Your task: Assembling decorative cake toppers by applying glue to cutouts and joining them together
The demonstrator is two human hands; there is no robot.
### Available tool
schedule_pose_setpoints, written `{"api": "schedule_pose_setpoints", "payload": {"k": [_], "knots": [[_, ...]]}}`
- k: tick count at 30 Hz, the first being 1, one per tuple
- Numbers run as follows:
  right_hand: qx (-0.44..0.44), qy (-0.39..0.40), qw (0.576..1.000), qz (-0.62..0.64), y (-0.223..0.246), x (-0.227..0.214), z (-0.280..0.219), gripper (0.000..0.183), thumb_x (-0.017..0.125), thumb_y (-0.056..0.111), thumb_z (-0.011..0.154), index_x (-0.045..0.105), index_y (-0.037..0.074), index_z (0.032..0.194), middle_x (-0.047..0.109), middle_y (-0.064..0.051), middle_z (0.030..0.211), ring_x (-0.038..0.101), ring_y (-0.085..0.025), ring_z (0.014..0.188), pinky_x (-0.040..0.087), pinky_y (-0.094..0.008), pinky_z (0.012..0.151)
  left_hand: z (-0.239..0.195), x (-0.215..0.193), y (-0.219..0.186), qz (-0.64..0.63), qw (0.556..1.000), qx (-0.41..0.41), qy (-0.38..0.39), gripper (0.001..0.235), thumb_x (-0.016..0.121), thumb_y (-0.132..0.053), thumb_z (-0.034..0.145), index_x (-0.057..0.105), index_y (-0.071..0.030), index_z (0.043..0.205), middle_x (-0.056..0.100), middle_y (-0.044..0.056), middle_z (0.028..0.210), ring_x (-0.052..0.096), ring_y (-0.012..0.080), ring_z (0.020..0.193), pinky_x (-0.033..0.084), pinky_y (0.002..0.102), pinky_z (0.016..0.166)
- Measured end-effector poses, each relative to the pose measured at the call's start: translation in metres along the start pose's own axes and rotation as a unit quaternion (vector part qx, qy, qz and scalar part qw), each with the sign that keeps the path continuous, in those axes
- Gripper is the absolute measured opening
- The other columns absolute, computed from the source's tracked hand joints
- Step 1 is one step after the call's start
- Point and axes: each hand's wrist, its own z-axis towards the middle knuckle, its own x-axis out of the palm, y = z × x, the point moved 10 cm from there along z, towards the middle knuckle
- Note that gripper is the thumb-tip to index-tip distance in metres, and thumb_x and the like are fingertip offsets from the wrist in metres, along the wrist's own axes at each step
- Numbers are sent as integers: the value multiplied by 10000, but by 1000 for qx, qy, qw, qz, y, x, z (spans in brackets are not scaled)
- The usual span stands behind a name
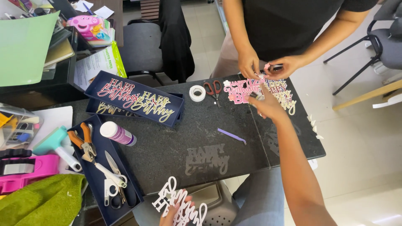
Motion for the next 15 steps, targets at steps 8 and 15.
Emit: {"api": "schedule_pose_setpoints", "payload": {"k": [8,15], "knots": [[-138,167,975,54,-61,71,-60,626,786,187,839,621,243,1441,570,-3,633,468,-80,475,412,-228,497,-42,31,-5,67,996,2,-54,494,470,-99,1047,547,75,1503,670,286,1327,615,416,1238,480,501,1104],[-163,-38,947,275,-140,72,-43,501,771,41,838,612,115,1308,538,-31,668,469,-105,493,404,-252,479,-15,7,2,61,996,66,2,514,499,-78,1008,559,96,1488,704,322,1219,668,440,1096,532,499,958]]}}
